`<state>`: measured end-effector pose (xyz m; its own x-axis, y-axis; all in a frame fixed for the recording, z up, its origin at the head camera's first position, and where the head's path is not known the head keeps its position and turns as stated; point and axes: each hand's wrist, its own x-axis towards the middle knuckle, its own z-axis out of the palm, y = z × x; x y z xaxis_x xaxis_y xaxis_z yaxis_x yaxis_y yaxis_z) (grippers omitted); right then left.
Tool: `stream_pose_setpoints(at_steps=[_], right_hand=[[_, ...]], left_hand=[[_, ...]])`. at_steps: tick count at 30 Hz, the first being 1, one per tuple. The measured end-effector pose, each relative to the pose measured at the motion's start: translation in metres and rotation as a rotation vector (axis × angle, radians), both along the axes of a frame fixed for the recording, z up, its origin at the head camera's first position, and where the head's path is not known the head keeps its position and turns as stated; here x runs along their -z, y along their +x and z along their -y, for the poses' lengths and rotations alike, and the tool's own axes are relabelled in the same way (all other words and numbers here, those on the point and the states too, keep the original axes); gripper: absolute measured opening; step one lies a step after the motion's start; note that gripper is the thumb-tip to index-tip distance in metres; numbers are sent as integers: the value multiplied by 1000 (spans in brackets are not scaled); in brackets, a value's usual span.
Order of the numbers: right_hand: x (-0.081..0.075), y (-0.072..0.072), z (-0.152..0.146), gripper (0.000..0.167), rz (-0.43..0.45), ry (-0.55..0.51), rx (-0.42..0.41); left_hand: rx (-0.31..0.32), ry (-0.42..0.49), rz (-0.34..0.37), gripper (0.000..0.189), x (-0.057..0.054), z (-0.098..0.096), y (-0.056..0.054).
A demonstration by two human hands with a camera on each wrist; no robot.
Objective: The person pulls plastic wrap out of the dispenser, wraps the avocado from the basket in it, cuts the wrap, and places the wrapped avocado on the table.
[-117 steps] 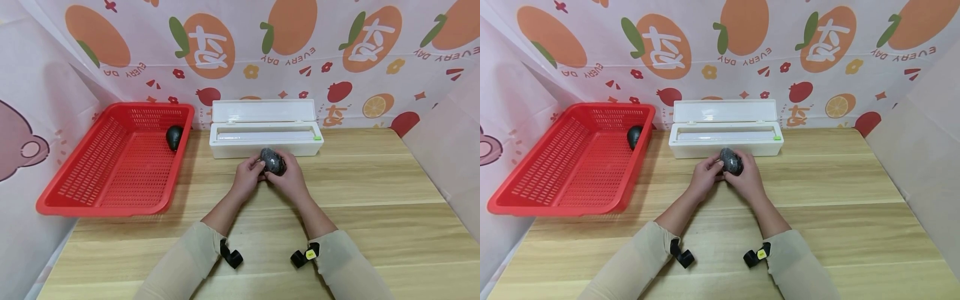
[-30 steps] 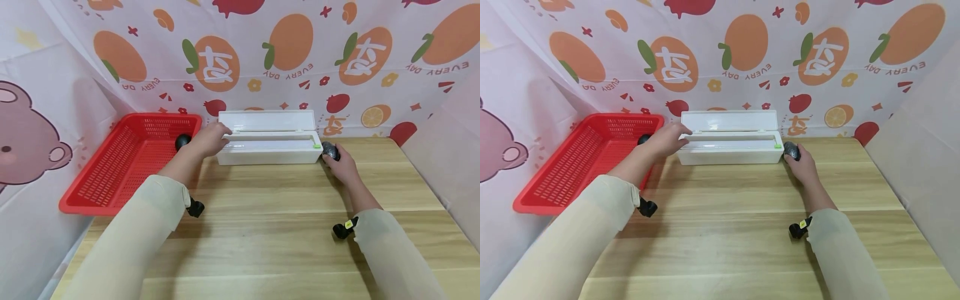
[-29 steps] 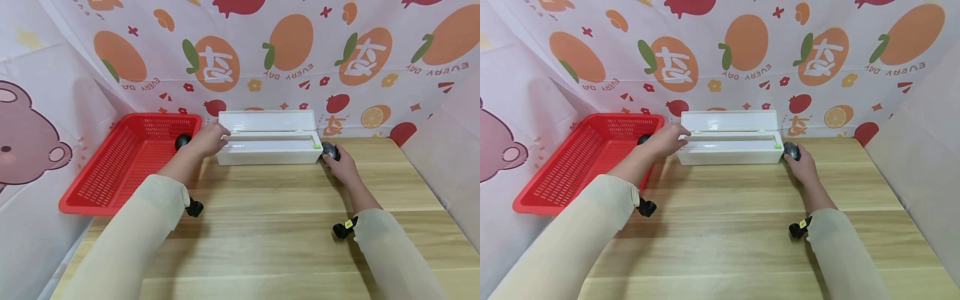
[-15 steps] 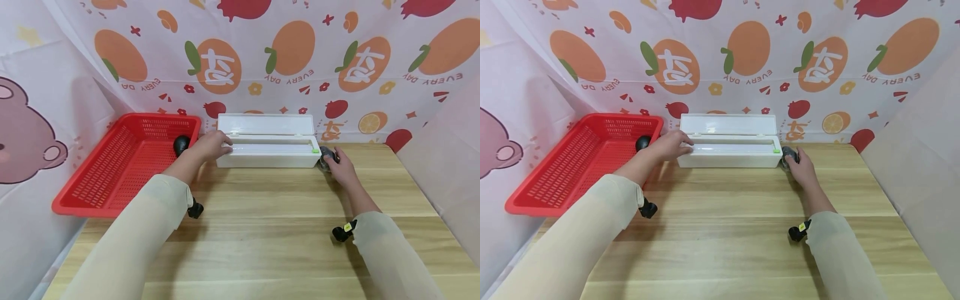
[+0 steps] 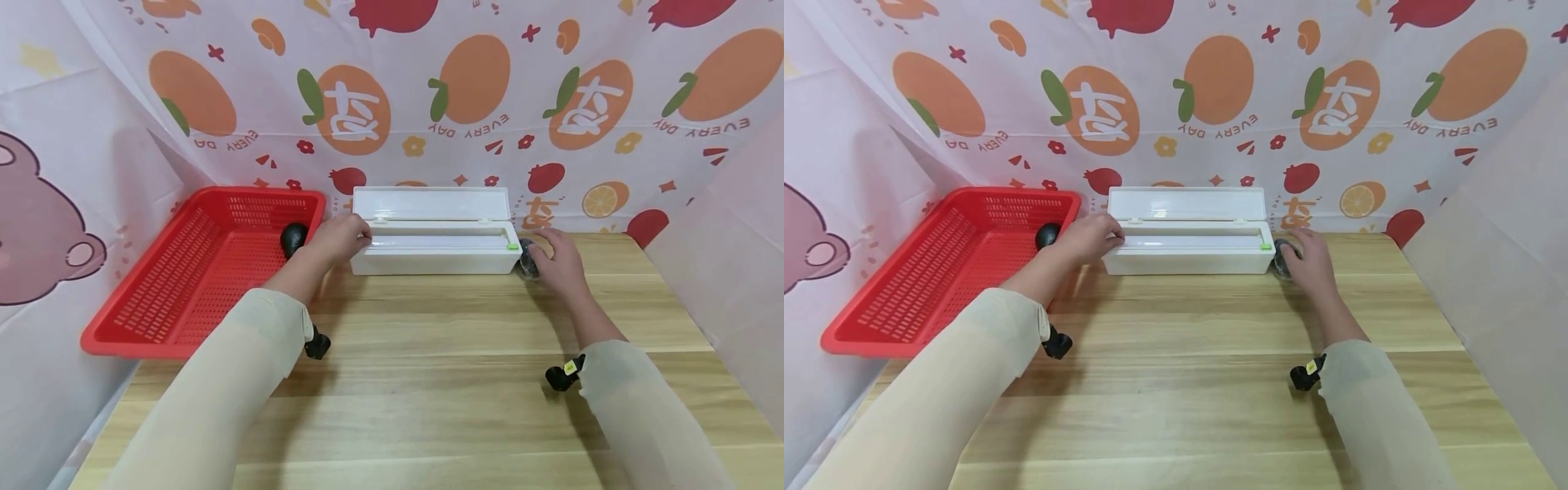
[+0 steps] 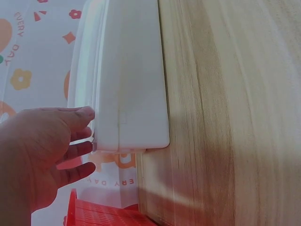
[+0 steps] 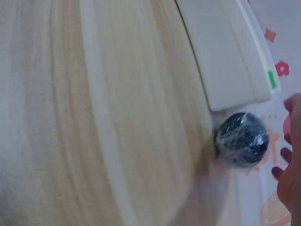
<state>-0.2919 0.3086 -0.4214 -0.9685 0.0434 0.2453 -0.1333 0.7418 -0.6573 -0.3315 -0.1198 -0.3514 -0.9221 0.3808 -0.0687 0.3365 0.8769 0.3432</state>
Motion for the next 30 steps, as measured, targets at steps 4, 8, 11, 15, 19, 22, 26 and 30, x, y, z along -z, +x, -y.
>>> stream_pose_setpoints(at_steps=[4,8,11,15,19,22,26,30], right_hand=[[-11,-5,14,40,-50,169,-143],[-19,-10,29,42,-1,309,-249],[-23,-14,38,40,52,359,-268],[-29,-17,46,33,128,330,-254],[-32,-20,51,25,140,285,-259],[-32,-21,54,21,142,262,-253],[-31,-24,56,22,173,248,-232],[-31,-27,57,23,199,236,-211]], left_hand=[[-14,-1,-14,28,-1,2,0],[-28,4,-9,31,-2,3,1],[-38,0,-4,31,-2,3,1],[-42,0,-5,29,-2,4,0],[-34,14,-16,29,-2,5,0],[-34,29,-18,28,-1,6,0],[-36,44,-6,28,-1,6,0],[-47,64,10,26,-1,7,-1]])
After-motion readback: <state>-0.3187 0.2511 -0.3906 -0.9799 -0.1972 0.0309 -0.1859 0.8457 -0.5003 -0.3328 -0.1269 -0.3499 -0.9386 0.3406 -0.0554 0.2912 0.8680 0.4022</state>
